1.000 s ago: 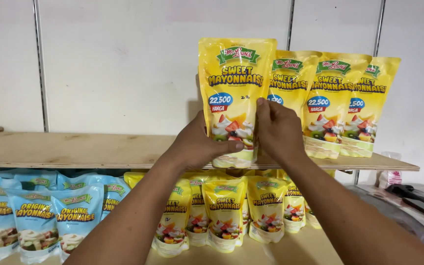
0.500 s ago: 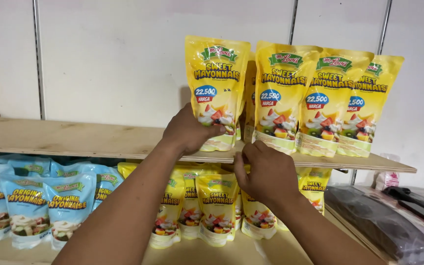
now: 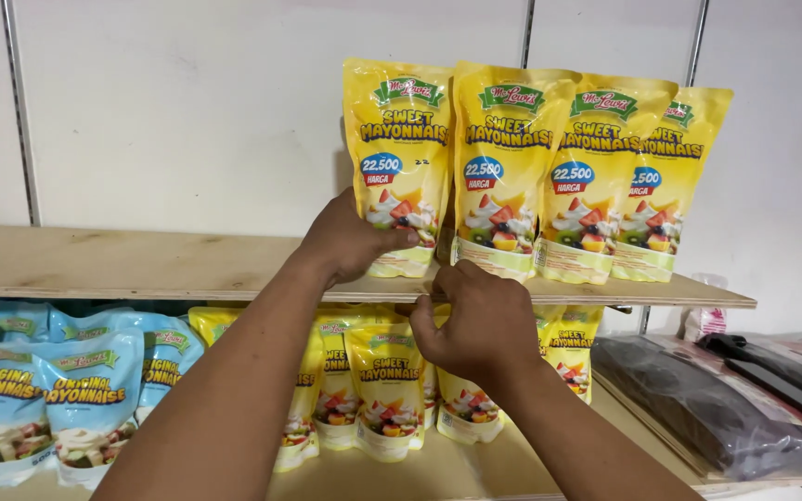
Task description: Wiping down mayonnaise pouches with a cloth and organizing them on the shelf.
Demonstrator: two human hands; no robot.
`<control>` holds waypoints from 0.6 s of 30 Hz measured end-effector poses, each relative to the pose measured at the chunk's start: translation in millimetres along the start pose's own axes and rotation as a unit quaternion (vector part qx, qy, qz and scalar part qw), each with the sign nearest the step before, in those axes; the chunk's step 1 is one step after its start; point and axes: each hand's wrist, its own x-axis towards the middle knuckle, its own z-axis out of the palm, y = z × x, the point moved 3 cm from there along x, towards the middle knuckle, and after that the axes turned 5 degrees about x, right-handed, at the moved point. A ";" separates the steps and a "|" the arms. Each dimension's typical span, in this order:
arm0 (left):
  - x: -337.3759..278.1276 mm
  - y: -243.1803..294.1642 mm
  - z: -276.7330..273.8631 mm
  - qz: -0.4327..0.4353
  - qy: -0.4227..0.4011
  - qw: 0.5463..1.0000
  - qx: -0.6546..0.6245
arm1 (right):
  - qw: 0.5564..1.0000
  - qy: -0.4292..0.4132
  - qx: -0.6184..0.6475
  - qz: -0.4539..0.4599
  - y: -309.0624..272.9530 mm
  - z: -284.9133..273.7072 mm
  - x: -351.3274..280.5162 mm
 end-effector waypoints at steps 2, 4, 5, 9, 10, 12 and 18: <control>1.2 -0.6 1.1 0.001 -0.003 1.000 0.005 | 1.000 -0.002 -0.001 0.007 0.2 1.6 -0.2; 2.3 -1.1 3.7 0.003 -0.007 1.000 0.008 | 1.000 -0.004 -0.004 0.015 0.3 1.4 -0.7; 2.3 -1.6 5.4 0.001 -0.009 1.000 -0.001 | 1.000 0.000 0.001 0.009 -0.7 0.3 -1.2; 3.0 -5.3 6.9 -0.005 -0.007 1.000 -0.019 | 1.000 0.006 -0.001 0.008 -2.2 0.4 -0.5; 3.1 -3.7 6.5 -0.003 -0.005 1.000 -0.018 | 1.000 0.007 -0.001 0.006 -2.0 0.9 -0.5; 2.3 -1.1 6.6 0.001 -0.003 1.000 -0.005 | 1.000 0.024 0.010 -0.002 -2.3 1.7 -2.2; 2.3 -6.2 8.5 0.014 0.009 1.000 0.015 | 1.000 0.029 0.008 -0.003 -2.9 1.3 -2.4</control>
